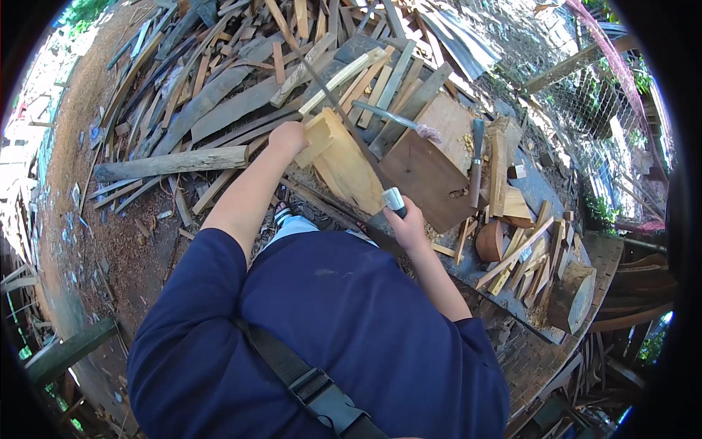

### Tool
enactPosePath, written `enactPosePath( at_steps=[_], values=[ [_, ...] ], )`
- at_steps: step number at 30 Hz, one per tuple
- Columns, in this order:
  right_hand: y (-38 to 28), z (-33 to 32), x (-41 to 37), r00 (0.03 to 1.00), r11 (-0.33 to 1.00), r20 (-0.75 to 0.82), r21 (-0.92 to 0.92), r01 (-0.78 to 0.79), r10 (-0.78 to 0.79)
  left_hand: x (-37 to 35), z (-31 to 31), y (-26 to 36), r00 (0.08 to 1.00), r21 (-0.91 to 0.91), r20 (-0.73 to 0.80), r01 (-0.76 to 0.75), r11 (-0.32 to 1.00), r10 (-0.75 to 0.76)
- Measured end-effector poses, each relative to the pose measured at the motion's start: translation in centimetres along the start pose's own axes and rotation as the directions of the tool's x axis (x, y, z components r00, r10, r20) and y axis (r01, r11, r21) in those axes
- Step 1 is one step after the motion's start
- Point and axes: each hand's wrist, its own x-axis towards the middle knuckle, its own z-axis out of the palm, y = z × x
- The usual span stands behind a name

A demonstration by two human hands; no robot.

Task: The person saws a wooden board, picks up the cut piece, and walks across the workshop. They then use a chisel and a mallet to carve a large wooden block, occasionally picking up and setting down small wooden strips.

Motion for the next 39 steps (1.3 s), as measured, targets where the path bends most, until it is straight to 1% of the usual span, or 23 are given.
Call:
enactPosePath(
  at_steps=[2,4,6,10,11,12,14,15,19,22,24,26,27,28,29,30,32,33,35,36,37,38,39],
  values=[
    [1.0,-0.8,-0.2,0.999,0.998,-0.015,0.047,-0.043,0.044,0.0,1.2,0.8,0.998,-0.008,-0.038,-0.04,0.999,0.04],
    [1.4,-1.1,0.1,0.929,0.998,-0.369,-0.063,0.006,-0.028,-0.5,2.3,1.4,0.995,-0.011,-0.07,-0.073,0.997,0.072],
    [2.6,-2.6,1.0,0.888,0.971,-0.459,-0.229,-0.071,-0.043,-1.0,3.0,2.0,0.996,-0.098,-0.071,-0.052,0.994,0.045],
    [6.0,-6.0,3.5,0.817,0.865,-0.577,-0.419,-0.275,-0.02,-1.9,2.0,2.3,0.995,-0.098,-0.043,-0.094,0.991,0.09],
    [6.9,-6.8,4.1,0.816,0.793,-0.578,-0.485,-0.369,0.026,-1.9,1.8,2.3,0.995,-0.095,-0.045,-0.096,0.991,0.092],
    [7.1,-7.5,4.5,0.814,0.794,-0.58,-0.483,-0.371,0.027,-2.0,1.7,2.3,0.995,-0.106,-0.042,-0.095,0.99,0.091],
    [7.6,-8.5,5.2,0.853,0.551,-0.522,-0.707,-0.443,0.015,-2.1,1.5,2.5,0.995,-0.12,-0.037,-0.095,0.988,0.091],
    [7.7,-8.7,5.3,0.875,0.443,-0.48,-0.798,-0.409,-0.057,-2.1,1.5,2.6,0.995,-0.129,-0.025,-0.099,0.987,0.097],
    [6.5,-8.3,5.9,0.891,0.457,-0.454,-0.788,-0.413,0.021,-2.2,1.2,2.8,0.996,-0.167,0.001,-0.087,0.982,0.088],
    [5.3,-7.9,7.3,0.879,0.384,-0.467,-0.797,-0.466,0.098,-1.5,1.8,2.5,0.995,-0.186,-0.006,-0.1,0.977,0.1],
    [5.5,-7.4,9.7,0.864,0.475,-0.365,-0.863,-0.174,-0.347,-1.1,2.2,2.4,0.996,-0.191,-0.008,-0.09,0.977,0.09],
    [4.5,-6.5,13.1,0.86,0.621,-0.305,-0.784,0.017,-0.409,-0.8,2.3,2.2,0.997,-0.195,-0.013,-0.083,0.977,0.082],
    [3.5,-6.1,14.5,0.86,0.622,-0.303,-0.783,0.02,-0.41,-0.4,2.5,1.9,0.996,-0.2,-0.018,-0.093,0.975,0.091],
    [2.3,-5.6,15.7,0.936,0.732,-0.311,-0.675,-0.098,-0.161,-0.2,2.7,1.7,0.995,-0.205,-0.024,-0.103,0.973,0.1],
    [1.5,-5.3,16.9,0.956,0.794,-0.276,-0.558,-0.24,0.095,0.1,2.9,1.6,0.995,-0.204,-0.024,-0.099,0.974,0.096],
    [2.0,-5.3,18.1,0.957,0.796,-0.273,-0.557,-0.237,0.094,0.3,3.0,1.4,0.995,-0.207,-0.016,-0.098,0.973,0.097],
    [3.6,-5.4,19.8,0.949,0.61,-0.024,-0.761,-0.221,0.314,0.5,2.9,1.4,0.995,-0.209,-0.005,-0.096,0.973,0.097],
    [3.5,-5.3,19.7,0.949,0.61,-0.023,-0.761,-0.221,0.315,0.5,2.7,1.5,0.995,-0.193,0.042,-0.078,0.978,0.088],
    [3.4,-5.3,18.9,0.721,0.687,0.218,-0.565,-0.456,0.657,0.5,2.3,1.6,0.993,-0.181,0.093,-0.058,0.982,0.076],
    [3.3,-5.3,17.7,0.718,0.685,0.22,-0.569,-0.455,0.66,0.5,2.3,1.6,0.992,-0.179,0.092,-0.066,0.982,0.083],
    [2.8,-5.4,15.9,0.712,0.799,0.37,-0.195,-0.569,0.597,0.5,2.2,1.5,0.992,-0.178,0.088,-0.073,0.981,0.089],
    [2.4,-5.4,14.2,0.733,0.752,0.483,0.203,-0.627,0.48,0.6,2.1,1.5,0.993,-0.184,0.085,-0.068,0.981,0.085],
    [1.7,-4.7,12.6,0.784,0.766,0.463,0.288,-0.575,0.414,0.6,2.0,1.6,0.991,-0.171,0.083,-0.088,0.981,0.103]
  ],
)
